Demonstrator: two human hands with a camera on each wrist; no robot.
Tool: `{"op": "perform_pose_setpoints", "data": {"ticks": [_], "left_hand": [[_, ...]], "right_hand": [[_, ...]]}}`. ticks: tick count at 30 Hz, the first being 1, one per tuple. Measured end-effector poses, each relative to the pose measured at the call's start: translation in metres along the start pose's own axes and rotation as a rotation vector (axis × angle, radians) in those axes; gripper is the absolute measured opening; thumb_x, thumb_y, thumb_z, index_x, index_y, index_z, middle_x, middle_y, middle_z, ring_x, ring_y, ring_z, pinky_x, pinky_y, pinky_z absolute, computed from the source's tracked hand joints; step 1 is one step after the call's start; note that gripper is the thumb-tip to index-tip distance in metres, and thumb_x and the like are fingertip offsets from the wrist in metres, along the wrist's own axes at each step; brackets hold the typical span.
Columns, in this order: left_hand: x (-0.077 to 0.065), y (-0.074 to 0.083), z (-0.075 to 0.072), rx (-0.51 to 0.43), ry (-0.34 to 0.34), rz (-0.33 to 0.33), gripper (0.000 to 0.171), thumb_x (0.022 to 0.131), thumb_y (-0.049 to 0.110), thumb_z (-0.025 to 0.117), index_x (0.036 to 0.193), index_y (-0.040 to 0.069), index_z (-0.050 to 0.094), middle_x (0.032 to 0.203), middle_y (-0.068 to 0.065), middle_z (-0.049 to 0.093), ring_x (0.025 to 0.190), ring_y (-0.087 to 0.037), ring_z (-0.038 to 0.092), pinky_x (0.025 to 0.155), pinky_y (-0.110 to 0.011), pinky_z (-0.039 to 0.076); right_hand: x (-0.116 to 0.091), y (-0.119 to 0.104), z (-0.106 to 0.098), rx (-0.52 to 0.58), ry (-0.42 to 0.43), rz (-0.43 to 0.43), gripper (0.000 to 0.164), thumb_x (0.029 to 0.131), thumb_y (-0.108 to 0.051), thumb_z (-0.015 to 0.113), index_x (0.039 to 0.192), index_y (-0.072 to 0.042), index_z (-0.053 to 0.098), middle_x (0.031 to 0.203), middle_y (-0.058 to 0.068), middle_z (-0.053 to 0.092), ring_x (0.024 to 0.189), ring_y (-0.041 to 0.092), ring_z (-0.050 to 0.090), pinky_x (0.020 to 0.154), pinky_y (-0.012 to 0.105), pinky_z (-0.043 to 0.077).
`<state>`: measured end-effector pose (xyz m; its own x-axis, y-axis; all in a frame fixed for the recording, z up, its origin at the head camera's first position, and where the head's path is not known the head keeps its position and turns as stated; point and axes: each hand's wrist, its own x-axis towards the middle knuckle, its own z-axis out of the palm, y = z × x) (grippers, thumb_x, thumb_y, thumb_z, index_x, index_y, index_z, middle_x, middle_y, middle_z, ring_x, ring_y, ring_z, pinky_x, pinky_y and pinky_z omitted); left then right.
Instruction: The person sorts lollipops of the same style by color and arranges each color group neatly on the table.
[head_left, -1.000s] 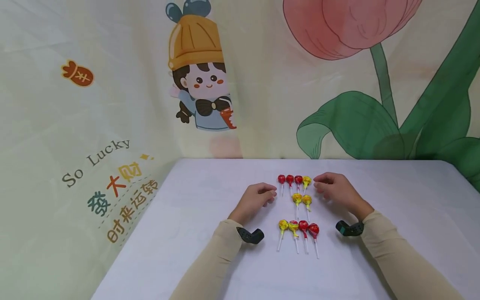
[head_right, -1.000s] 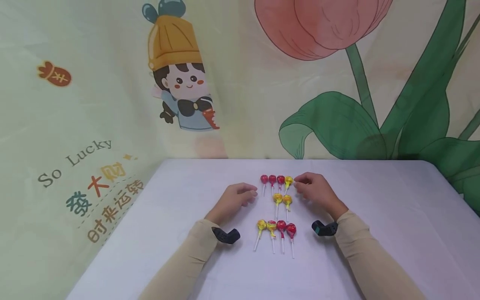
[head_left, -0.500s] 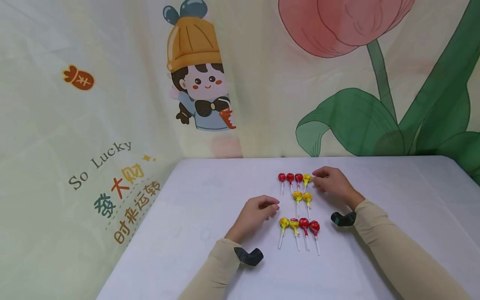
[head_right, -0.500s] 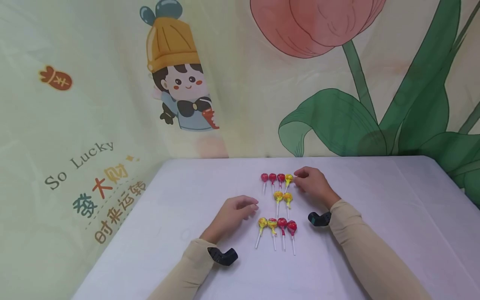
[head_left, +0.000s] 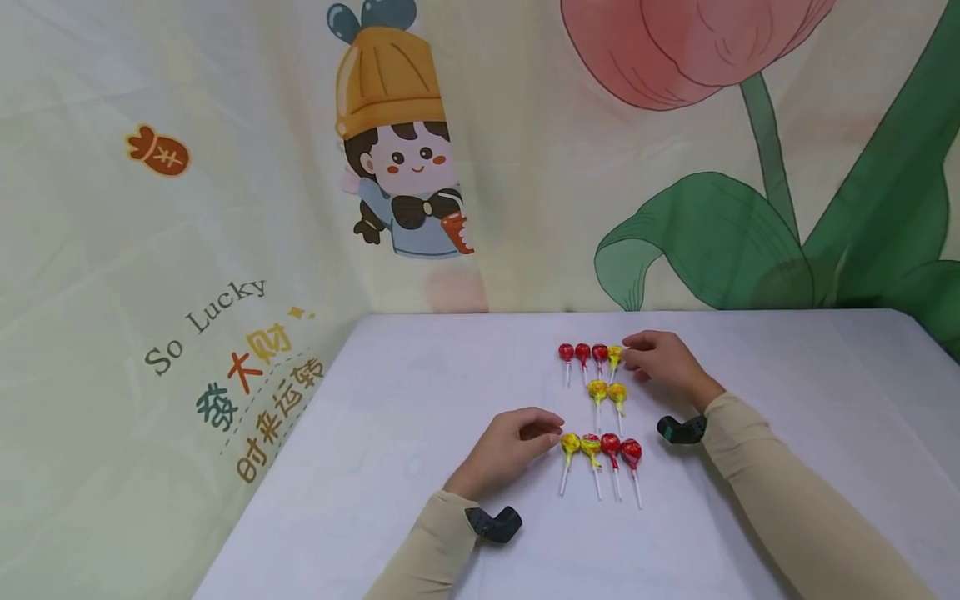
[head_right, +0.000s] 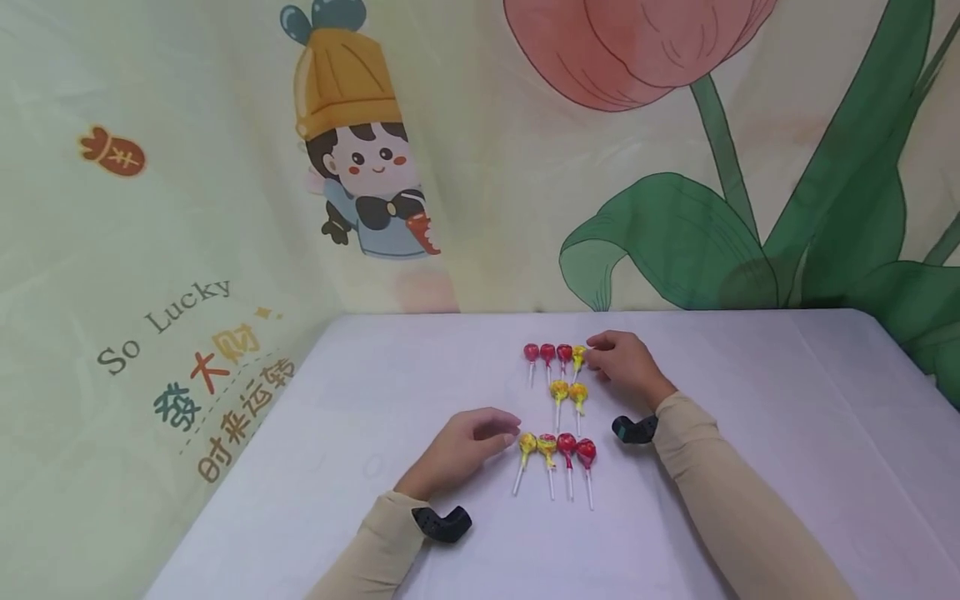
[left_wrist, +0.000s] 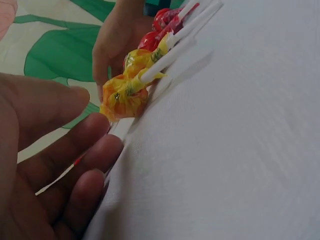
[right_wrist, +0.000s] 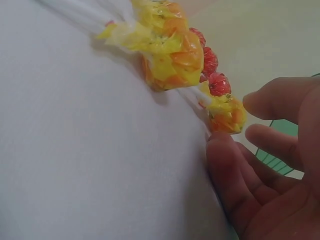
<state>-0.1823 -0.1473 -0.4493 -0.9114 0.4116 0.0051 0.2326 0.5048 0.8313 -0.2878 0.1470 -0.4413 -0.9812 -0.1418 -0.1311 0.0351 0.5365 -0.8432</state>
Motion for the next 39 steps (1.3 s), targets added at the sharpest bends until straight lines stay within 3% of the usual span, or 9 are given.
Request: {"op": "perform_pose_setpoints", "data": {"ticks": [12, 24, 32, 39], "left_hand": [[0.001, -0.009, -0.002, 0.019, -0.066, 0.1, 0.024, 0.096, 0.024, 0.069, 0.12, 0.022, 0.071, 0.109, 0.014, 0.066, 0.097, -0.007, 0.062, 0.084, -0.028, 0.051], [0.003, -0.011, 0.0, 0.109, -0.057, 0.148, 0.025, 0.092, 0.027, 0.073, 0.117, 0.029, 0.071, 0.106, 0.016, 0.063, 0.097, -0.004, 0.059, 0.084, -0.026, 0.049], [0.002, -0.013, 0.001, 0.114, -0.027, 0.141, 0.026, 0.091, 0.027, 0.074, 0.117, 0.029, 0.071, 0.105, 0.017, 0.064, 0.095, -0.004, 0.06, 0.082, -0.026, 0.05], [0.003, -0.014, 0.003, 0.12, -0.018, 0.136, 0.025, 0.091, 0.026, 0.075, 0.116, 0.028, 0.072, 0.103, 0.017, 0.064, 0.092, -0.004, 0.059, 0.08, -0.025, 0.05]], "right_hand": [[0.006, -0.006, 0.007, -0.034, -0.002, 0.017, 0.048, 0.099, -0.03, 0.063, 0.139, -0.005, 0.055, 0.123, 0.017, 0.062, 0.101, 0.029, 0.06, 0.084, 0.033, 0.054], [0.008, -0.005, 0.008, -0.09, 0.015, 0.01, 0.048, 0.098, -0.03, 0.065, 0.137, -0.003, 0.058, 0.126, 0.017, 0.059, 0.094, 0.028, 0.057, 0.076, 0.03, 0.054], [0.008, -0.005, 0.012, -0.108, 0.026, 0.008, 0.047, 0.097, -0.03, 0.066, 0.134, -0.002, 0.059, 0.125, 0.018, 0.058, 0.096, 0.028, 0.056, 0.077, 0.03, 0.054], [0.007, 0.001, 0.008, -0.056, 0.043, 0.017, 0.044, 0.099, -0.031, 0.063, 0.134, -0.004, 0.057, 0.12, 0.015, 0.061, 0.099, 0.029, 0.057, 0.082, 0.034, 0.052]]}}
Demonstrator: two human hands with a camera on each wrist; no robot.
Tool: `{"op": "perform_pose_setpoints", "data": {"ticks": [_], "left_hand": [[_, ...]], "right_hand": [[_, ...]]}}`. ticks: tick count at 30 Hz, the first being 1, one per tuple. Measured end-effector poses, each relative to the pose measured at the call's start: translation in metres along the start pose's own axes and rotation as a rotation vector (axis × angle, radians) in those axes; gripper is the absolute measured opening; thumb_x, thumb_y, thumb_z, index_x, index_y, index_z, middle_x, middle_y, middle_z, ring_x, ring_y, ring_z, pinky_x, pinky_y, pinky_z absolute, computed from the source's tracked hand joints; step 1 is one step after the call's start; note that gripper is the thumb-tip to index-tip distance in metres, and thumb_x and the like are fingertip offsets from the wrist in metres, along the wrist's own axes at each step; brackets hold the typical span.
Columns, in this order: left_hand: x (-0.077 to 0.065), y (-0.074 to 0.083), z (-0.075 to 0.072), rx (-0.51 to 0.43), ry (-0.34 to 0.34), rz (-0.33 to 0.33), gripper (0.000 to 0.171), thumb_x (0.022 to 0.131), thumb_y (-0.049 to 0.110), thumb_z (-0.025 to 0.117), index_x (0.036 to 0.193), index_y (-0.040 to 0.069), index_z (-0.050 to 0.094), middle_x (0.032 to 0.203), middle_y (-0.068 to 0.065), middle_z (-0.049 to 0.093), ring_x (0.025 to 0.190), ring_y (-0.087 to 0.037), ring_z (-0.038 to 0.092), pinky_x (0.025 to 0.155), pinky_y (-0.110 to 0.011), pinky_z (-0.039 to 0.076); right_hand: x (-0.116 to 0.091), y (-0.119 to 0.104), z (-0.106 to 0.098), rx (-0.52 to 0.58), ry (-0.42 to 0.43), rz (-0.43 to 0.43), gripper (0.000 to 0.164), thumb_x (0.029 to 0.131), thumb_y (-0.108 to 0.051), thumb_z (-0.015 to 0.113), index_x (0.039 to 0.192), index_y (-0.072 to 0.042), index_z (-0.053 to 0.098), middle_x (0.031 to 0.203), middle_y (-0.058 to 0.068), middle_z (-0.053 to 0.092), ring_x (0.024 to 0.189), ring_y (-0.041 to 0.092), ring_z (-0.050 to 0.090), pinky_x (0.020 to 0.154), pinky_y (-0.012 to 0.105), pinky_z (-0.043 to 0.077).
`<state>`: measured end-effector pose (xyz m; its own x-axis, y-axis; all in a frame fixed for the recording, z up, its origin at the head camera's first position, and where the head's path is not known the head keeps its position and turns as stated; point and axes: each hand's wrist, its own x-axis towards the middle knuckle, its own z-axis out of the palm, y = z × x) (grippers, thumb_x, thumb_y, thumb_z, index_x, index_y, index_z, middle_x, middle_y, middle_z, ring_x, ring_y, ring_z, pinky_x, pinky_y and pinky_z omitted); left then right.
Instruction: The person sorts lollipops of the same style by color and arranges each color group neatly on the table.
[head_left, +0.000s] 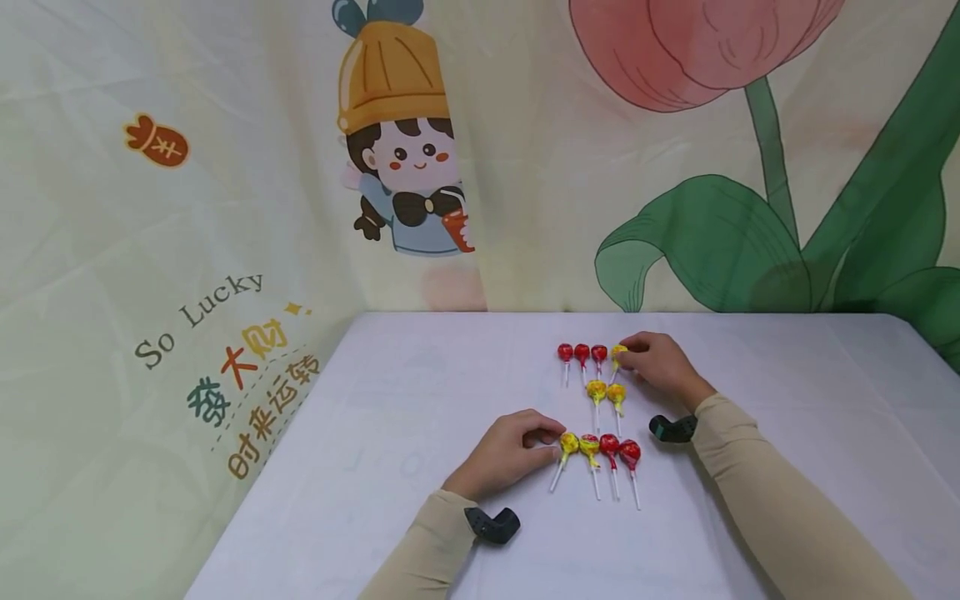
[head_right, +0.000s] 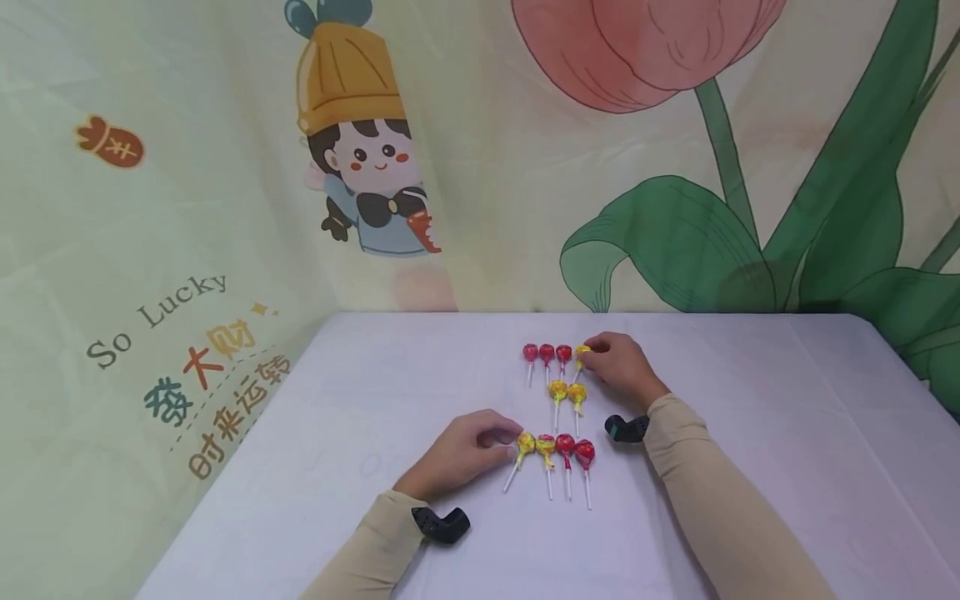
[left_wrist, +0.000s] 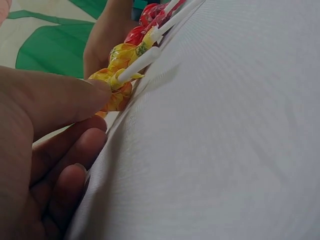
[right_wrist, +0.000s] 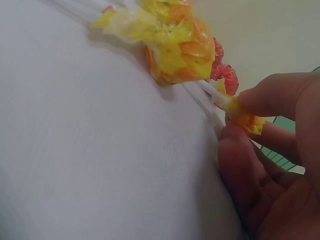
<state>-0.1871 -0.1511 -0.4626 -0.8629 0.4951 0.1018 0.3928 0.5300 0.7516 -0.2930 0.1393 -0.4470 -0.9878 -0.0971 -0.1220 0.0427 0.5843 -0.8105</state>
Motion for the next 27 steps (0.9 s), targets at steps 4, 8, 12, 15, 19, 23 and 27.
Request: {"op": "perform_pose_setpoints", "data": {"ticks": [4, 8, 12, 15, 19, 23, 27], "left_hand": [[-0.001, 0.0, 0.0, 0.0, 0.003, -0.005, 0.024, 0.092, 0.025, 0.074, 0.116, 0.027, 0.072, 0.102, 0.017, 0.064, 0.09, -0.005, 0.059, 0.08, -0.026, 0.05], [-0.001, -0.001, 0.001, 0.003, 0.007, -0.008, 0.024, 0.092, 0.025, 0.074, 0.116, 0.028, 0.072, 0.102, 0.017, 0.064, 0.089, -0.005, 0.059, 0.079, -0.026, 0.05], [-0.001, -0.001, 0.002, 0.003, 0.01, -0.011, 0.023, 0.092, 0.025, 0.073, 0.115, 0.028, 0.072, 0.101, 0.017, 0.064, 0.089, -0.005, 0.059, 0.079, -0.026, 0.05], [0.0, -0.002, 0.003, 0.005, 0.013, -0.006, 0.023, 0.093, 0.024, 0.073, 0.115, 0.028, 0.072, 0.101, 0.018, 0.064, 0.089, -0.004, 0.059, 0.079, -0.025, 0.05], [0.001, -0.002, 0.003, 0.005, 0.017, 0.009, 0.022, 0.094, 0.023, 0.072, 0.115, 0.027, 0.072, 0.101, 0.017, 0.064, 0.089, -0.004, 0.06, 0.079, -0.025, 0.051], [0.0, -0.001, 0.002, 0.005, 0.018, 0.012, 0.021, 0.094, 0.023, 0.071, 0.115, 0.027, 0.073, 0.101, 0.018, 0.064, 0.089, -0.004, 0.06, 0.079, -0.025, 0.051], [0.0, -0.001, 0.002, 0.007, 0.024, 0.011, 0.02, 0.095, 0.023, 0.071, 0.114, 0.027, 0.073, 0.1, 0.017, 0.064, 0.088, -0.004, 0.06, 0.077, -0.025, 0.051]], "right_hand": [[0.0, 0.005, -0.002, 0.033, 0.01, 0.002, 0.044, 0.1, -0.031, 0.061, 0.135, -0.005, 0.056, 0.119, 0.015, 0.061, 0.101, 0.029, 0.058, 0.085, 0.035, 0.052], [-0.002, 0.008, -0.004, 0.063, 0.023, 0.001, 0.046, 0.101, -0.03, 0.06, 0.137, -0.004, 0.053, 0.12, 0.016, 0.061, 0.101, 0.029, 0.06, 0.086, 0.036, 0.054], [-0.005, 0.011, -0.006, 0.07, 0.05, -0.003, 0.046, 0.101, -0.029, 0.059, 0.138, -0.003, 0.052, 0.119, 0.016, 0.061, 0.097, 0.027, 0.062, 0.083, 0.035, 0.054], [-0.008, 0.013, -0.01, 0.07, 0.07, -0.009, 0.047, 0.101, -0.029, 0.059, 0.138, -0.002, 0.052, 0.12, 0.017, 0.061, 0.095, 0.027, 0.063, 0.082, 0.034, 0.054], [-0.012, 0.015, -0.014, 0.083, 0.084, -0.001, 0.048, 0.101, -0.029, 0.058, 0.14, -0.001, 0.051, 0.123, 0.018, 0.06, 0.096, 0.027, 0.062, 0.083, 0.033, 0.053], [-0.016, 0.018, -0.017, 0.092, 0.094, 0.021, 0.047, 0.101, -0.029, 0.058, 0.14, -0.002, 0.052, 0.124, 0.018, 0.059, 0.096, 0.028, 0.062, 0.081, 0.032, 0.054], [-0.02, 0.018, -0.018, 0.089, 0.098, 0.022, 0.047, 0.101, -0.029, 0.059, 0.139, -0.003, 0.052, 0.122, 0.018, 0.06, 0.095, 0.028, 0.062, 0.08, 0.032, 0.053]]}}
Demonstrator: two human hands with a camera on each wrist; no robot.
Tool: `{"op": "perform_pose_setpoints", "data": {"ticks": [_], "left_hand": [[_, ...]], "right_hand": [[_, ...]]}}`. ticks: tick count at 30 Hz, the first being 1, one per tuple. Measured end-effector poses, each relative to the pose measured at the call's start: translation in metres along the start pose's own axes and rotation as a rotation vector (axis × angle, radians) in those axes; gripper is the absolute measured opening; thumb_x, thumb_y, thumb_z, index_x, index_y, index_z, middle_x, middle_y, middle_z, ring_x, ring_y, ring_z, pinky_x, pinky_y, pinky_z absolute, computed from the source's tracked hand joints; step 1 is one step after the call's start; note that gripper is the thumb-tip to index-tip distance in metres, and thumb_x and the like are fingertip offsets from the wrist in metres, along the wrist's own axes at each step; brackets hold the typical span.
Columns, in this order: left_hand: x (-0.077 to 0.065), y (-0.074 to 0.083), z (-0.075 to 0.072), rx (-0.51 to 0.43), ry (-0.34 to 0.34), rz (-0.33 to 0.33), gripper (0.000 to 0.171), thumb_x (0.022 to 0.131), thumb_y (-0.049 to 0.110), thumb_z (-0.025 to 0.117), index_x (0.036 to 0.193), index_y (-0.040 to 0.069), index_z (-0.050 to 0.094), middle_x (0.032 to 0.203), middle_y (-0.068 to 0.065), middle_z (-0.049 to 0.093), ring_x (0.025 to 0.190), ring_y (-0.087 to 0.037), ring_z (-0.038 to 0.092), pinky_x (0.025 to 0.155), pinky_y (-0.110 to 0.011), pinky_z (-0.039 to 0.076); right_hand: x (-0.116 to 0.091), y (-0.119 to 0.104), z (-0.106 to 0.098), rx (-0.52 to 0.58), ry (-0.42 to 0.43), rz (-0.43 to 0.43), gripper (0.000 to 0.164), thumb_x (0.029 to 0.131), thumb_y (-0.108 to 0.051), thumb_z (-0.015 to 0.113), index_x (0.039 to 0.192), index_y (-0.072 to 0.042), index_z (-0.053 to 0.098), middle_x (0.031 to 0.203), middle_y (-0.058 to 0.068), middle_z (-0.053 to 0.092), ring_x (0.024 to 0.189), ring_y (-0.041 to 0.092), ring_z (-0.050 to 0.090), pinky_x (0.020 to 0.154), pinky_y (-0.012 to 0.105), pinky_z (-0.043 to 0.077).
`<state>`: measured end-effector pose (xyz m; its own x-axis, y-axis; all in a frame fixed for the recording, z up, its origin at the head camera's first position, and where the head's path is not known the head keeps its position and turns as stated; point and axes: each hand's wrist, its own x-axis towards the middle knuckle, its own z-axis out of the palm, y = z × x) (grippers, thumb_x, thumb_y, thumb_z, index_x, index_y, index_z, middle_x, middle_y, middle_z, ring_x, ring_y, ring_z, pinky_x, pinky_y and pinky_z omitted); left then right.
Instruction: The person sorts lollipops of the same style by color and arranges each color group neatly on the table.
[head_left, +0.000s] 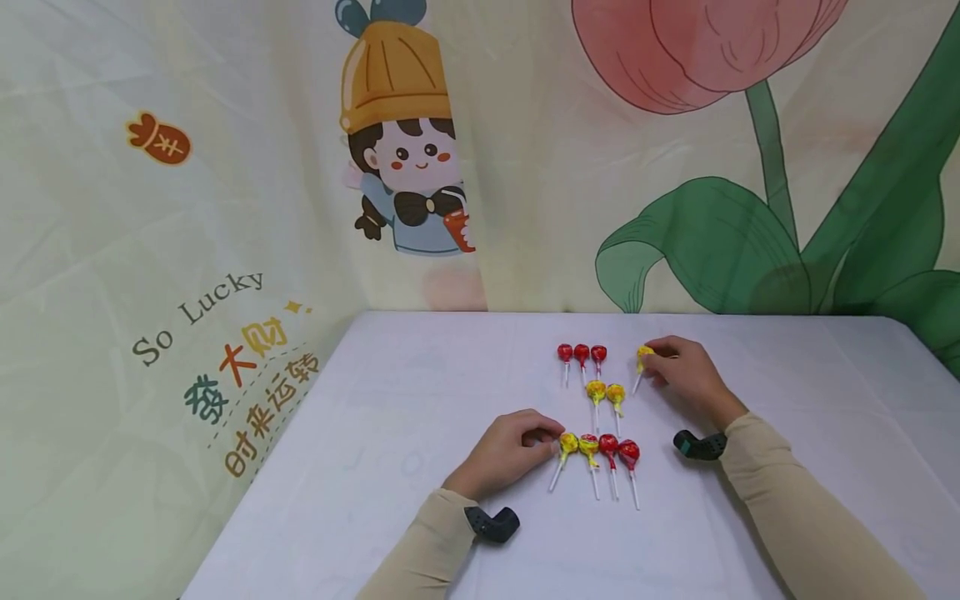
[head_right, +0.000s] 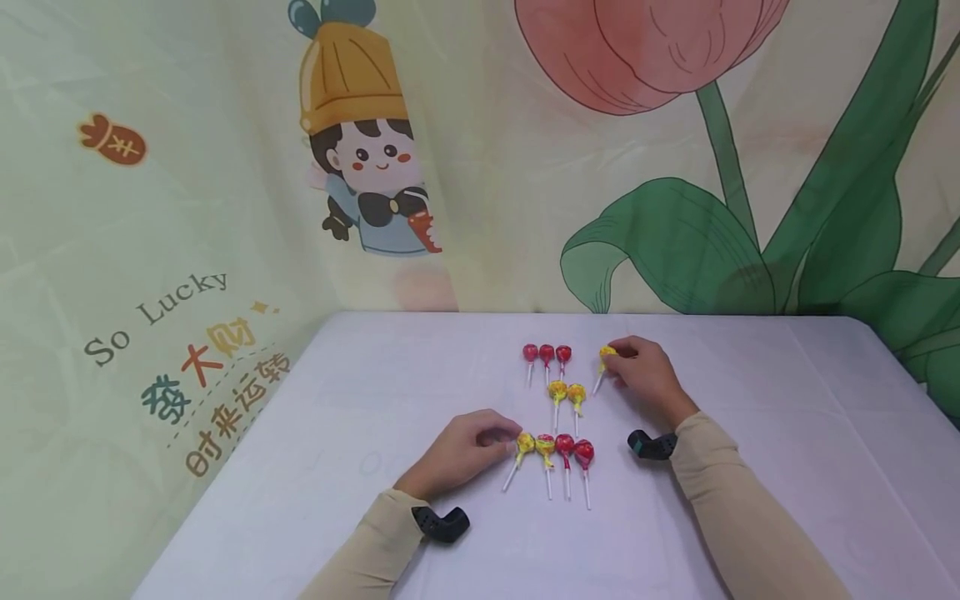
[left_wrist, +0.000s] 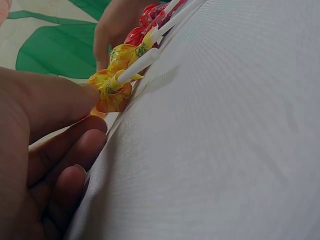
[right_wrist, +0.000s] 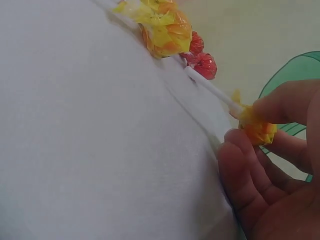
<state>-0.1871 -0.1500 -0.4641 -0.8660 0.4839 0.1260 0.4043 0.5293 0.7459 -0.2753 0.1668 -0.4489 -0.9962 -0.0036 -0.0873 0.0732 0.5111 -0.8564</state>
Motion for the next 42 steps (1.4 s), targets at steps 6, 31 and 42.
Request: {"op": "perform_pose_setpoints", "data": {"ticks": [6, 31, 42], "left_hand": [[-0.001, 0.002, -0.001, -0.01, 0.001, 0.004, 0.019, 0.094, 0.025, 0.071, 0.112, 0.027, 0.073, 0.099, 0.017, 0.064, 0.086, -0.005, 0.059, 0.076, -0.025, 0.051], [-0.001, 0.004, -0.002, 0.045, -0.01, 0.0, 0.021, 0.094, 0.024, 0.07, 0.114, 0.027, 0.073, 0.1, 0.018, 0.063, 0.089, -0.004, 0.058, 0.079, -0.025, 0.05], [0.0, 0.006, 0.0, 0.049, -0.015, -0.015, 0.025, 0.094, 0.027, 0.07, 0.118, 0.027, 0.072, 0.103, 0.017, 0.063, 0.091, -0.004, 0.058, 0.078, -0.026, 0.049]], "right_hand": [[-0.011, -0.002, -0.002, -0.03, -0.01, -0.008, 0.048, 0.101, -0.032, 0.06, 0.139, -0.003, 0.053, 0.118, 0.016, 0.062, 0.094, 0.028, 0.061, 0.08, 0.033, 0.052], [-0.04, 0.002, 0.005, -0.084, -0.068, -0.042, 0.045, 0.098, -0.034, 0.065, 0.134, -0.008, 0.058, 0.126, 0.014, 0.061, 0.108, 0.03, 0.056, 0.084, 0.035, 0.053], [-0.046, 0.003, 0.009, -0.158, -0.051, -0.116, 0.039, 0.095, -0.028, 0.069, 0.127, -0.006, 0.062, 0.12, 0.013, 0.063, 0.105, 0.029, 0.057, 0.088, 0.042, 0.053]]}}
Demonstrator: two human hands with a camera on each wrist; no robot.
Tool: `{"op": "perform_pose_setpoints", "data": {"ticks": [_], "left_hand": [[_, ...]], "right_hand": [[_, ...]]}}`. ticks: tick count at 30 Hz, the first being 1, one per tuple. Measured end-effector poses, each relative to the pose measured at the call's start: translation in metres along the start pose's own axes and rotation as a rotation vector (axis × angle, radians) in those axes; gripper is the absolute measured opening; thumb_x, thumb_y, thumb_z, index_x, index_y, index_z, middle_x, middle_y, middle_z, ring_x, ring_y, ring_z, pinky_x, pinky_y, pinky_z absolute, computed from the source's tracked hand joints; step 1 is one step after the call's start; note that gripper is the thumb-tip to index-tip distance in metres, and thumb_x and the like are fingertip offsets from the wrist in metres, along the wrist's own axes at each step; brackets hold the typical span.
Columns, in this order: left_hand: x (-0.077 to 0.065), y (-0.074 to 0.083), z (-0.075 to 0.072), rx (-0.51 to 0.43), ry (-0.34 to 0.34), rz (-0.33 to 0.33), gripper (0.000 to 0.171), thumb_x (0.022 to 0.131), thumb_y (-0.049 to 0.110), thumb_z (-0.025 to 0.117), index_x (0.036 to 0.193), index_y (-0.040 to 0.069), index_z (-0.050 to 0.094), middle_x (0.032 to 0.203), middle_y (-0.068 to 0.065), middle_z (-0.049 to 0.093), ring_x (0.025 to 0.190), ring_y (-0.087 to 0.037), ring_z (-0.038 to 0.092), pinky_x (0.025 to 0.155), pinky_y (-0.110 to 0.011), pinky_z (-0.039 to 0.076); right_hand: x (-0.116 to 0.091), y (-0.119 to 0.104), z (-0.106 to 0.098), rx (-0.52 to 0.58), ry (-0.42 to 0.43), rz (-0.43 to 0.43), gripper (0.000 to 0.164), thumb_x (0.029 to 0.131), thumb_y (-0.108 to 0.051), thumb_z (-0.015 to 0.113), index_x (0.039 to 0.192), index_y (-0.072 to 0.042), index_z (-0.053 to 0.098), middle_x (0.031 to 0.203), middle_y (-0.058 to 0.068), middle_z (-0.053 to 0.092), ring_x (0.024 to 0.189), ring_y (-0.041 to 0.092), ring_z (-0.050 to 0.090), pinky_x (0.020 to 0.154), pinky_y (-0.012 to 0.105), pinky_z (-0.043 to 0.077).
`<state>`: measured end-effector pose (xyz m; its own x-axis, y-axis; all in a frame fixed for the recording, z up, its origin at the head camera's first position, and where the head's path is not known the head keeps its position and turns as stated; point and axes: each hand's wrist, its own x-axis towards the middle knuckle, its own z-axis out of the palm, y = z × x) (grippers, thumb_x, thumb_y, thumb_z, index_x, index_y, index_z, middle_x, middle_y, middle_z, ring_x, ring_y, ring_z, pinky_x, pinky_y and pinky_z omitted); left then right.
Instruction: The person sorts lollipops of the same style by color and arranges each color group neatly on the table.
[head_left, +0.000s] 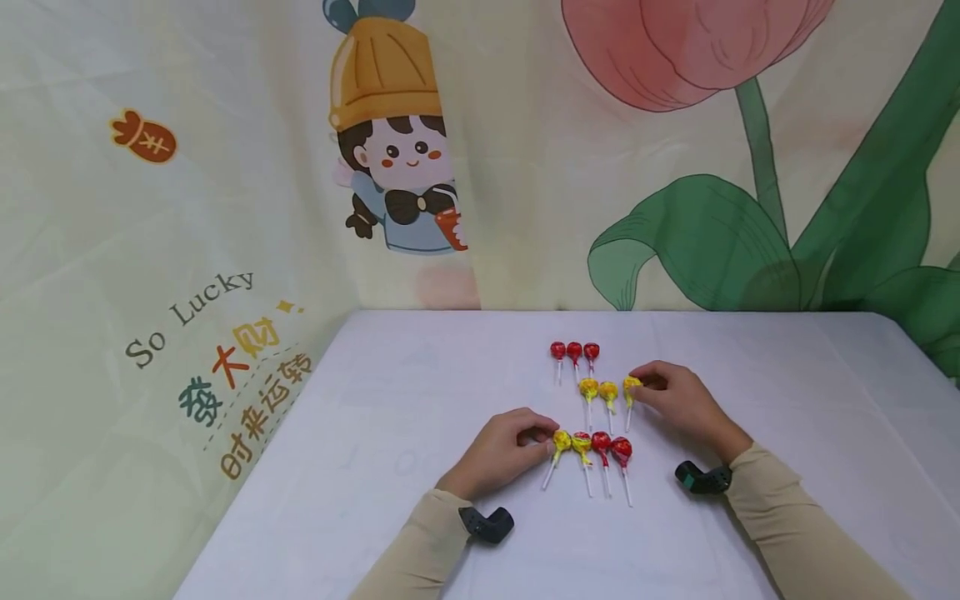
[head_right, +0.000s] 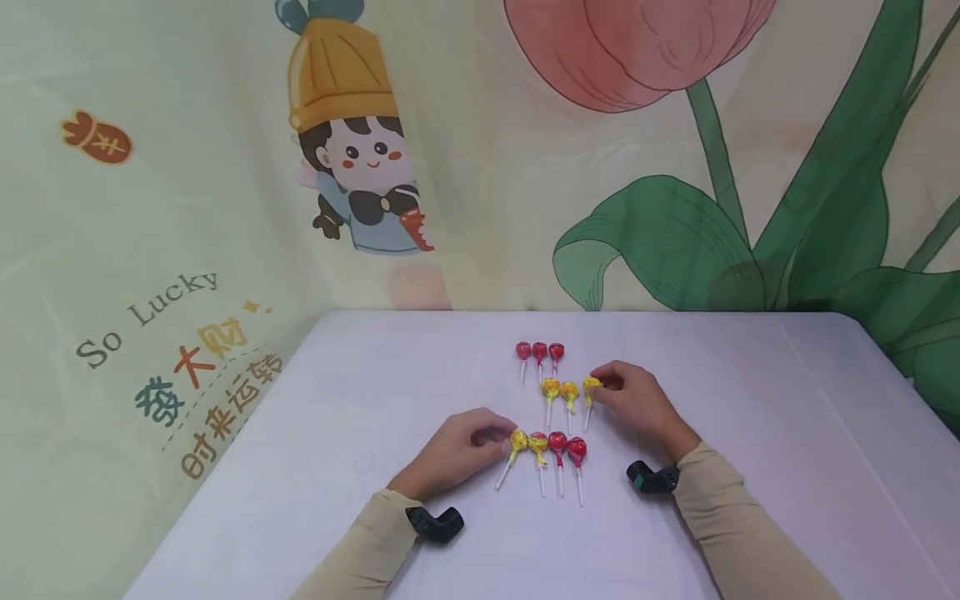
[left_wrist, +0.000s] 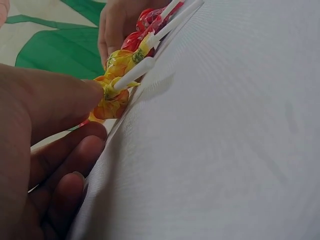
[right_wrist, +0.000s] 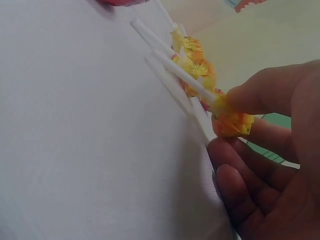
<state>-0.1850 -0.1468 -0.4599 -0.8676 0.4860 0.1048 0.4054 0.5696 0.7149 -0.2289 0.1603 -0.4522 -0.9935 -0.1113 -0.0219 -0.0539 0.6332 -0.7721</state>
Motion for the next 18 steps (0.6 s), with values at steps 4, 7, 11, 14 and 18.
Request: {"op": "perform_pose_setpoints", "data": {"ticks": [4, 7, 11, 14, 18], "left_hand": [[0.0, 0.0, 0.0005, 0.001, 0.0, 0.012, 0.03, 0.093, 0.026, 0.071, 0.124, 0.024, 0.071, 0.106, 0.017, 0.064, 0.093, -0.003, 0.058, 0.081, -0.026, 0.049], [-0.0002, -0.0003, 0.0008, 0.003, -0.001, 0.014, 0.033, 0.093, 0.026, 0.071, 0.126, 0.023, 0.07, 0.108, 0.017, 0.064, 0.094, -0.002, 0.059, 0.082, -0.026, 0.049], [0.0001, -0.0007, 0.0024, 0.018, 0.0, 0.017, 0.031, 0.094, 0.026, 0.07, 0.125, 0.023, 0.07, 0.108, 0.017, 0.064, 0.094, -0.001, 0.058, 0.081, -0.025, 0.049], [0.0003, -0.0011, 0.0034, 0.025, 0.005, 0.024, 0.028, 0.094, 0.026, 0.07, 0.122, 0.023, 0.071, 0.106, 0.017, 0.064, 0.093, -0.001, 0.058, 0.08, -0.025, 0.049], [0.0007, -0.0015, 0.0035, 0.028, 0.014, 0.036, 0.026, 0.094, 0.027, 0.07, 0.12, 0.025, 0.072, 0.105, 0.016, 0.064, 0.092, -0.002, 0.058, 0.079, -0.025, 0.049]], "right_hand": [[-0.0015, -0.0011, 0.0016, -0.011, -0.003, -0.013, 0.037, 0.094, -0.027, 0.07, 0.125, -0.007, 0.064, 0.117, 0.012, 0.064, 0.102, 0.028, 0.057, 0.085, 0.039, 0.053], [-0.0023, -0.0019, 0.0026, -0.019, -0.005, -0.016, 0.037, 0.094, -0.027, 0.071, 0.124, -0.006, 0.065, 0.116, 0.011, 0.064, 0.101, 0.028, 0.057, 0.084, 0.038, 0.053], [-0.0029, -0.0016, 0.0027, -0.028, -0.006, -0.017, 0.038, 0.093, -0.027, 0.071, 0.124, -0.006, 0.066, 0.115, 0.011, 0.064, 0.101, 0.027, 0.057, 0.084, 0.038, 0.053], [-0.003, -0.002, 0.0027, -0.036, -0.005, -0.024, 0.038, 0.093, -0.027, 0.071, 0.124, -0.005, 0.066, 0.114, 0.011, 0.064, 0.1, 0.027, 0.056, 0.083, 0.038, 0.052], [-0.0024, -0.0029, 0.0039, -0.046, 0.001, -0.03, 0.037, 0.094, -0.027, 0.071, 0.124, -0.005, 0.066, 0.112, 0.01, 0.064, 0.099, 0.026, 0.056, 0.082, 0.037, 0.051]]}}
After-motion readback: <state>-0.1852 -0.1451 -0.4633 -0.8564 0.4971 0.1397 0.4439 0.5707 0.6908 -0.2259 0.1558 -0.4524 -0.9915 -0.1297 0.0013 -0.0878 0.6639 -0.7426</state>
